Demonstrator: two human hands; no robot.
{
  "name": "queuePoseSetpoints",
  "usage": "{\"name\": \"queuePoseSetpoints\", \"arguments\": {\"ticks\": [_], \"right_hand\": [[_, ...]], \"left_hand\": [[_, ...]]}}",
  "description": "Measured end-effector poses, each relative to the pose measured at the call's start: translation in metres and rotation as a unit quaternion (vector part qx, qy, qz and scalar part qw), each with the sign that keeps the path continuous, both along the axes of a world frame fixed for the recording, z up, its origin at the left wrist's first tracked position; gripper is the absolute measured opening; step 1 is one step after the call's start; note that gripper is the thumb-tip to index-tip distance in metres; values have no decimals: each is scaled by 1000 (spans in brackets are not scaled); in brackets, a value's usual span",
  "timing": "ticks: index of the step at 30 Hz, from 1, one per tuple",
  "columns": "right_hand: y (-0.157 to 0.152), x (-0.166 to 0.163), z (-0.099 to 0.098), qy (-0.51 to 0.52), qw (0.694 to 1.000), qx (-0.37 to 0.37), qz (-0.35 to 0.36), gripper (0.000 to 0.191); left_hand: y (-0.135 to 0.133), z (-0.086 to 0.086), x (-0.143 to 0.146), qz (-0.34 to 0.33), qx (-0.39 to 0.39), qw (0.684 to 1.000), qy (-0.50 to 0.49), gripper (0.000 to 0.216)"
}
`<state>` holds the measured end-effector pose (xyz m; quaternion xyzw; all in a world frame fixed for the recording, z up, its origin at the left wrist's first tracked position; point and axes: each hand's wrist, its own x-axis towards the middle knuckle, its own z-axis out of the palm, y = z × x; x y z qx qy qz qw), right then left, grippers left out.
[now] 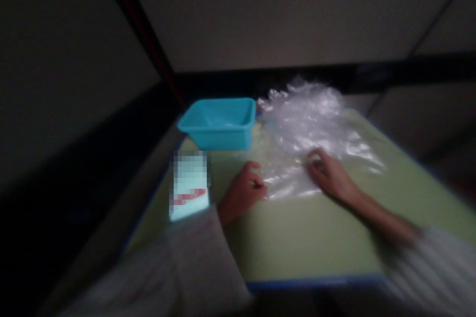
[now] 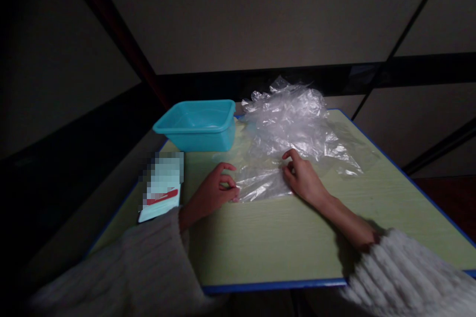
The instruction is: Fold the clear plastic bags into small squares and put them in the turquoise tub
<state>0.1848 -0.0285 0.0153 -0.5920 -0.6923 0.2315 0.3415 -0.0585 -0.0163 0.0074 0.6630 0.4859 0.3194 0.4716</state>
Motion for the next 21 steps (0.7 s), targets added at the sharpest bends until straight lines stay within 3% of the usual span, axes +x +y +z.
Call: {"name": "queuePoseSetpoints", "arguments": {"ticks": [9,21], "right_hand": [[4,2,-8,46,998,4,-31,27],[-1,-2,6,77,995,-62,-11,34]], "left_hand": [[2,-4,-1,-4,11,1000,6,40],[-1,0,0,6,-1,1000,-1,41]]}}
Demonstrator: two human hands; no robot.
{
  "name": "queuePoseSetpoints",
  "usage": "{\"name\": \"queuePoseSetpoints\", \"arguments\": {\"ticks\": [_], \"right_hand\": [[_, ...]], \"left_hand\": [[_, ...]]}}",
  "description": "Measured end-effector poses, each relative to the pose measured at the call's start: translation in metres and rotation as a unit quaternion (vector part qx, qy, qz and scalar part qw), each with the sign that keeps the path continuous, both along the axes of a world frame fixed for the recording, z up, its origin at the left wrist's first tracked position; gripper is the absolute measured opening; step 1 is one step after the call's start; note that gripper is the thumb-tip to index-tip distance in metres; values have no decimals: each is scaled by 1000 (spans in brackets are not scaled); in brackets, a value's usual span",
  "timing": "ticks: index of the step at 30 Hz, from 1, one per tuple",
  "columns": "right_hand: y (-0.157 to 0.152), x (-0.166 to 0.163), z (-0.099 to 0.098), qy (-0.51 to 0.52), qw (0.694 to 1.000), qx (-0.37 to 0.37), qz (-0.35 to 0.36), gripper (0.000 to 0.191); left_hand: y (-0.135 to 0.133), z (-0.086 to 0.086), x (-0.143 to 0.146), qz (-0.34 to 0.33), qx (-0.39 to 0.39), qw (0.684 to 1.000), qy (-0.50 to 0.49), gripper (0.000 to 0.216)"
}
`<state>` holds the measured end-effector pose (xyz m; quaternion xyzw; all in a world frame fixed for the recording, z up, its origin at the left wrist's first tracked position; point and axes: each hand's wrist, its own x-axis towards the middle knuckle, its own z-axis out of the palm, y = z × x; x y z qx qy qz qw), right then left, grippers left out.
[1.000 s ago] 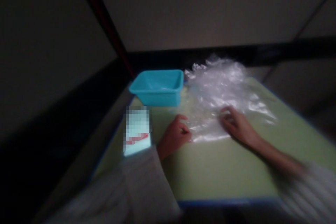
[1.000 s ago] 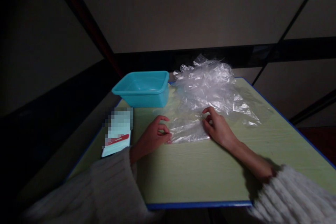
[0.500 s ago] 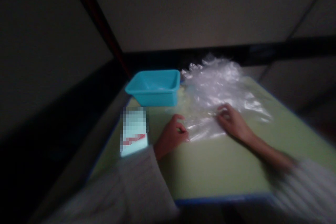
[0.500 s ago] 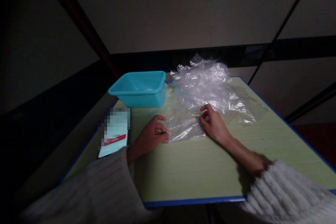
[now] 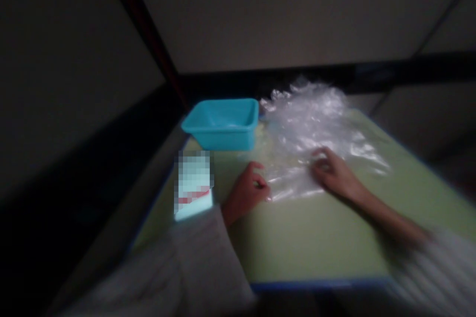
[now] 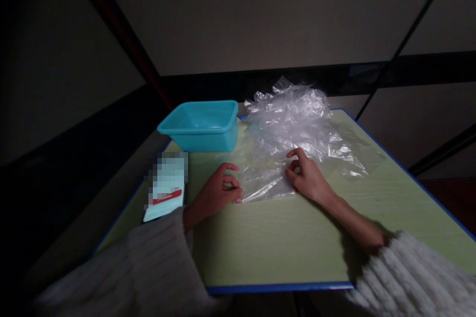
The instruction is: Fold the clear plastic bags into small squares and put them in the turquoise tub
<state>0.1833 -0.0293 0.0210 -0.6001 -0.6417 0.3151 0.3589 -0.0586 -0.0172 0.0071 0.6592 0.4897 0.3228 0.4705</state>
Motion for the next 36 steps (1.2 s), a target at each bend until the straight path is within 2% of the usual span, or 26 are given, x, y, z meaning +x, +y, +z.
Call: {"name": "queuePoseSetpoints", "arguments": {"ticks": [8,12,14,16,18,22,27,36], "right_hand": [[0,1,-2,-86,994,62,1,32],[-8,-1,3,-155,979,134,-15,26],[-18,-5,7,-202,963,177,4,25],[-28,-10,8,-256,942,209,61,32],[-36,-15,4,-315,916,224,110,49],[-39,-16,-13,-385,881,235,146,74],[-33,-12,-26,-411,868,232,155,83],[-32,-10,-31,-409,871,226,152,86]], "left_hand": [[2,-2,-1,-4,8,1000,7,38],[1,-1,0,0,7,1000,1,39],[0,-1,0,8,6,1000,-3,39],[0,-2,1,12,6,1000,-5,39],[-1,-3,1,12,7,1000,-5,38],[-1,-3,1,12,9,1000,0,38],[-2,0,1,6,-3,1000,4,37],[1,-1,0,5,-10,1000,-17,37]]}}
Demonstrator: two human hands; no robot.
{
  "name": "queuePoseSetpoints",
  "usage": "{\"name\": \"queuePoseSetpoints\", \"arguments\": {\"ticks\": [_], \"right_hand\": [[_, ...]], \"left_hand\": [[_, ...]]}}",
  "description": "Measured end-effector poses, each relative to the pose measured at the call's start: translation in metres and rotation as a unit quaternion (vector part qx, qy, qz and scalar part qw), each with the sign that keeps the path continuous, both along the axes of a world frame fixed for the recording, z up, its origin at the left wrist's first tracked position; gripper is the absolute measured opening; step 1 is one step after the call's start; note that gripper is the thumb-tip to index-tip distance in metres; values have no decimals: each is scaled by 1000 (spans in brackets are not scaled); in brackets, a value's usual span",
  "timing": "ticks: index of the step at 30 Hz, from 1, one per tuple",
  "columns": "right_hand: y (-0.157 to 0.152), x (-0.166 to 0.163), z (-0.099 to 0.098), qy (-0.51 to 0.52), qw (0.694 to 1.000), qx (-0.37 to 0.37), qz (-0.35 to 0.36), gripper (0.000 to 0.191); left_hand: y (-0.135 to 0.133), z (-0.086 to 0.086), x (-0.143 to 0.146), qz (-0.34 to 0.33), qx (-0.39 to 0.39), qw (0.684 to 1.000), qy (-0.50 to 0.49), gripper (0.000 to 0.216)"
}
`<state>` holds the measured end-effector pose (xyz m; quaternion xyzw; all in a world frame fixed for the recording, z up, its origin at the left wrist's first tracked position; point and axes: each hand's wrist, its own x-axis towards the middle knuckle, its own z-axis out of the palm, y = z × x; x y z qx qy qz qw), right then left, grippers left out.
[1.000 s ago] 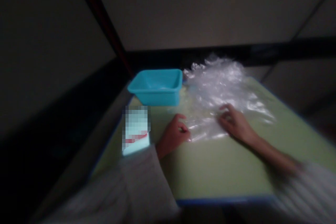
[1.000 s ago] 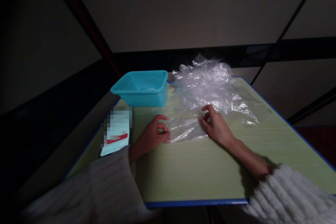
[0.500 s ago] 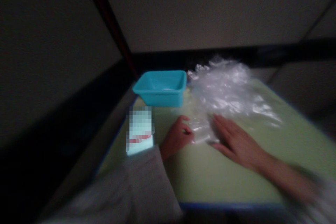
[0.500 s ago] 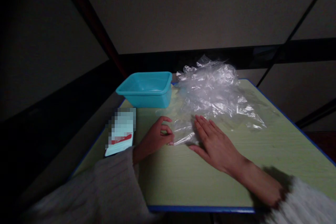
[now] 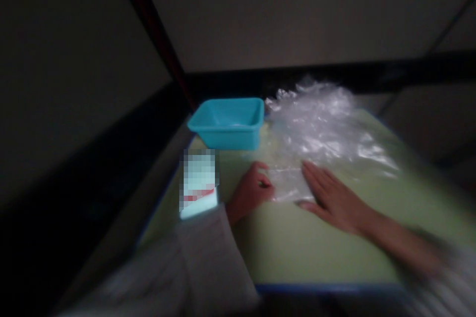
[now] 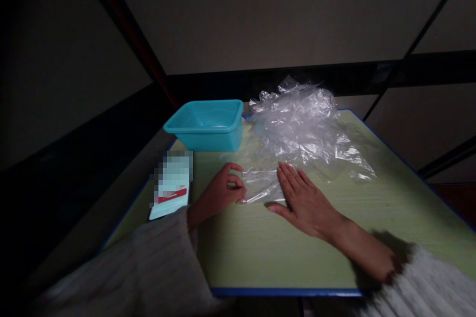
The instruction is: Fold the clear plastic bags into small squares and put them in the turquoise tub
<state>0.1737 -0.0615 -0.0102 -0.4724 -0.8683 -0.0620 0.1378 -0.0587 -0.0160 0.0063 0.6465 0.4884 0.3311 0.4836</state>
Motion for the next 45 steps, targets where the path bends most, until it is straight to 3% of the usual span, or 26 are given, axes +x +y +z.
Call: {"name": "queuePoseSetpoints", "arguments": {"ticks": [9,12,16,25,29,34,45], "right_hand": [[1,1,-2,1,1000,-6,-7,84],[1,0,-1,-2,1000,-10,-10,85],[1,-1,-1,7,1000,-10,-13,86],[-1,-3,3,10,1000,5,-15,86],[-1,-4,4,5,1000,1,-16,87],[-1,-4,4,11,1000,-7,-21,85],[-1,-2,4,3,999,-26,-24,83]], "left_hand": [[5,6,-9,-19,-15,999,25,32],[5,7,-10,-2,42,996,73,28],[1,10,-7,23,176,972,151,33],[-18,14,-7,-68,295,930,208,31],[-17,16,-7,-35,231,951,201,34],[-4,17,-10,-75,115,982,128,33],[0,19,-16,-101,-15,992,70,47]]}}
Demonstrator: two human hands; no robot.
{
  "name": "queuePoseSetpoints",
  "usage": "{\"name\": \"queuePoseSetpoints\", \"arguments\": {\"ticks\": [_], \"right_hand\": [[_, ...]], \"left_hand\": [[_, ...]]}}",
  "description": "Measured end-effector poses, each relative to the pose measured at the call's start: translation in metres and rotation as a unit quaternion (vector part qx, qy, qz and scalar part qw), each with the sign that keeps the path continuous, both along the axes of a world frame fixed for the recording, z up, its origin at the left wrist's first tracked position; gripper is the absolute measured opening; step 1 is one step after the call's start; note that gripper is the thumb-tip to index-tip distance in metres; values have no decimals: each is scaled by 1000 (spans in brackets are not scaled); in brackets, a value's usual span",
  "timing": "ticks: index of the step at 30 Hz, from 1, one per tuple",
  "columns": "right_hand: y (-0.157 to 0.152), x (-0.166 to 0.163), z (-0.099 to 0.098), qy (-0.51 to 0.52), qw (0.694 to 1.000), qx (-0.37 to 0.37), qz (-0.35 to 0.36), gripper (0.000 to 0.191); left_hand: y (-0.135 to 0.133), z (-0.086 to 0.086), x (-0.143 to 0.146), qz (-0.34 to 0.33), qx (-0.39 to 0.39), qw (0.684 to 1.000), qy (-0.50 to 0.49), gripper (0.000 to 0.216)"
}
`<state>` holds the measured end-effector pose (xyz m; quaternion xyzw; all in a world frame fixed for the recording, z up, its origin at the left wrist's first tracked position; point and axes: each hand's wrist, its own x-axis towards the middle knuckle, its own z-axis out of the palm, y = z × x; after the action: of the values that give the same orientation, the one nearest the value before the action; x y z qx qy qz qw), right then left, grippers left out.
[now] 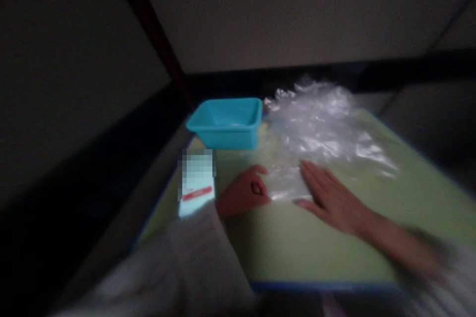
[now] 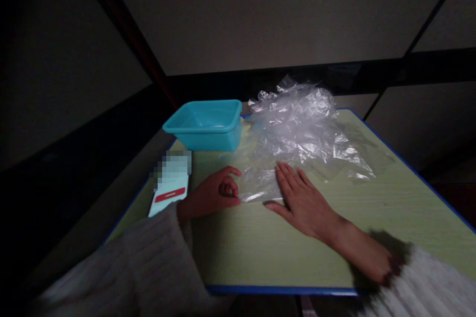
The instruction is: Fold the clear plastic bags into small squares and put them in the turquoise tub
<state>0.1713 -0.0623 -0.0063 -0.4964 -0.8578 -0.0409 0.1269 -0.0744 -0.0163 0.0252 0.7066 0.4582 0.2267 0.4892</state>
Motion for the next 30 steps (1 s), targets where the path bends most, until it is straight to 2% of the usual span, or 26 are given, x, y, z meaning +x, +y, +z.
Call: {"name": "queuePoseSetpoints", "arguments": {"ticks": [5,23,30], "right_hand": [[1,2,-3,-9,1000,2,-2,80],[0,2,-5,-26,999,32,-3,84],[0,2,-5,-26,999,19,-9,86]], "left_hand": [[-1,-2,1,-3,-24,1000,-10,60],[0,-2,-2,-15,-54,998,-22,61],[-3,2,0,-7,-31,999,13,61]]}}
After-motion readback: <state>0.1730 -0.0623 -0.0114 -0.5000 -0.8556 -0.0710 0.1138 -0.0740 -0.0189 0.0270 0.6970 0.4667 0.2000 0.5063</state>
